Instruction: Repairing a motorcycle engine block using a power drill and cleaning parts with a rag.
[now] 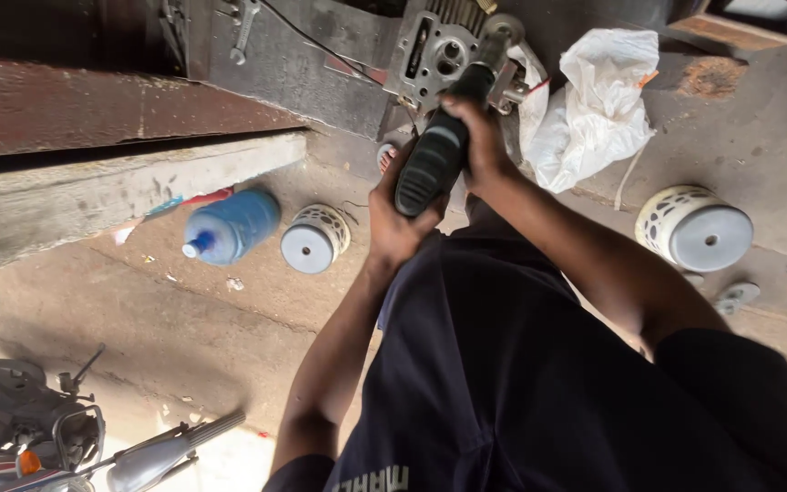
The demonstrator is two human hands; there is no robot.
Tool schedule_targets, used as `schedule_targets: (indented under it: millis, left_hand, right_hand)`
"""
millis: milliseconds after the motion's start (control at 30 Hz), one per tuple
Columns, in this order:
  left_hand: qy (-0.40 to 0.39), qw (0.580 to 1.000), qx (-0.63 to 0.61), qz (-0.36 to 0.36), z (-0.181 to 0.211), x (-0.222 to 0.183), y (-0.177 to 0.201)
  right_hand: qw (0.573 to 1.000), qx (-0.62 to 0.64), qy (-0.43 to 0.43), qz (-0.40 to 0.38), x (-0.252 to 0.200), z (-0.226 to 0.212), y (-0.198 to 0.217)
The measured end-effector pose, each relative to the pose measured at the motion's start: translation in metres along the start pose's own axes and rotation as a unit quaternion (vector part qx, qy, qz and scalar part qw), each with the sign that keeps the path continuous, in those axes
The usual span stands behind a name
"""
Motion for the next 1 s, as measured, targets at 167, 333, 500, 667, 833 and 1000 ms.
schedule_targets:
  millis: [167,333,500,667,833,1000]
  left_hand:
    - [0.067,0.997,0.034,-0.026,-0.016,-0.022,-0.008]
    - [0.023,0.997,-0.021,-0.071,-0.033,-0.036,0.004]
    - [0.017,0.996,-0.073,-0.038,-0.036,-0.024,-0.001]
    - [0.030,0.998,-0.048,0.029,-0.025,-0.017,-0.007]
    - [0.006,0.998,-0.054,0.002,-0.021,-0.028,0.001]
    - [0.077,0.993,-0.086,-0.013,-0.016,-0.024,0.000]
  right_hand:
    - [0.994,0.012,-0.061,0.088,-0.031,0.026,0.043]
    - [0.998,-0.028,-0.011,0.061,-0.051,0.032,0.038]
    - [0.996,-0.069,0.046,-0.043,-0.027,0.006,0.005]
    - [0.999,-0.029,0.030,-0.027,-0.010,0.004,-0.002]
    - [0.998,-0.057,0.010,-0.023,-0.023,0.018,0.007]
    - [0.997,-0.075,0.002,-0.027,-0.024,0.031,0.026]
Point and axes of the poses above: each hand's wrist, its own x-axis towards the middle knuckle, its own y-axis out of the back of the hand, z = x × y, the point moved 1 cm from there along x, towards the middle knuckle, and after that the axes turned 14 degrees about y, right-handed, at the moved point
